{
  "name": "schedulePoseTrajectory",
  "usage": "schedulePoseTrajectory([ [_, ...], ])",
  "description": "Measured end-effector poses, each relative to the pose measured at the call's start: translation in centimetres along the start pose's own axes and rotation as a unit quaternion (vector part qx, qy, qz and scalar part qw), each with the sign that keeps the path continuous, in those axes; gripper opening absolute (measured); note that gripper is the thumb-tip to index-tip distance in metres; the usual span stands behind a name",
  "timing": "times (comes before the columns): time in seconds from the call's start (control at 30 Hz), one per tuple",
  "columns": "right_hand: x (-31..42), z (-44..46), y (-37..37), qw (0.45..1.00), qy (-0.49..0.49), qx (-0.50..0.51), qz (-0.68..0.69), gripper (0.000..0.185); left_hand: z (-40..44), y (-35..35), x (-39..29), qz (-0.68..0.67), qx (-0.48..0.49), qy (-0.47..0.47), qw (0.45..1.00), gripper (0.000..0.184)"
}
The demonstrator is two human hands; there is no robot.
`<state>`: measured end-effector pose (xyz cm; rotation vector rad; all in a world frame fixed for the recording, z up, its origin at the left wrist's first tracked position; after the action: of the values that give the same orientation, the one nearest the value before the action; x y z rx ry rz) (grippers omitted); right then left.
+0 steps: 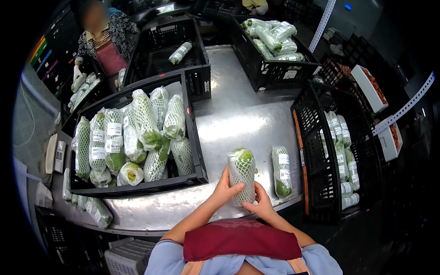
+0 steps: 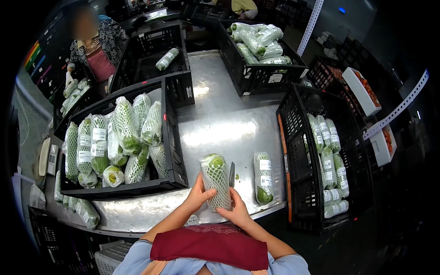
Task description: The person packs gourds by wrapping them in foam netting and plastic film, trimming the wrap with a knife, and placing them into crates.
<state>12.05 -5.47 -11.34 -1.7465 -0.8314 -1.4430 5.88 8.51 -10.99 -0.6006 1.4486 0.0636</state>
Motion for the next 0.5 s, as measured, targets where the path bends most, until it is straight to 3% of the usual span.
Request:
schedulePoseTrajectory([
  [0.3, -1.0, -0.6, 0.9, 0.990, 0.048, -0.049, -0.124, 0.080, -1.2, -0.2, -0.2, -0.007, -0.011, 0.056, 0.998, 0.084],
  [0.5, -0.3, 0.1, 0.7, 0.972, 0.073, -0.036, -0.220, 0.082, -2.5, -1.5, -1.6, 0.138, 0.041, -0.075, 0.987, 0.085],
])
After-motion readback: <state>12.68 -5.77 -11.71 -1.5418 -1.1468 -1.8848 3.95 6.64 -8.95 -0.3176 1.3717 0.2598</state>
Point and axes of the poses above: each hand's wrist, its own z-axis towards the middle knuckle, its own y-axis out of the back of the hand, x = y × z, the point moved 4 cm from there along z, towards the middle knuckle, and after that the axes turned 4 degrees about z, right-handed, at the moved point
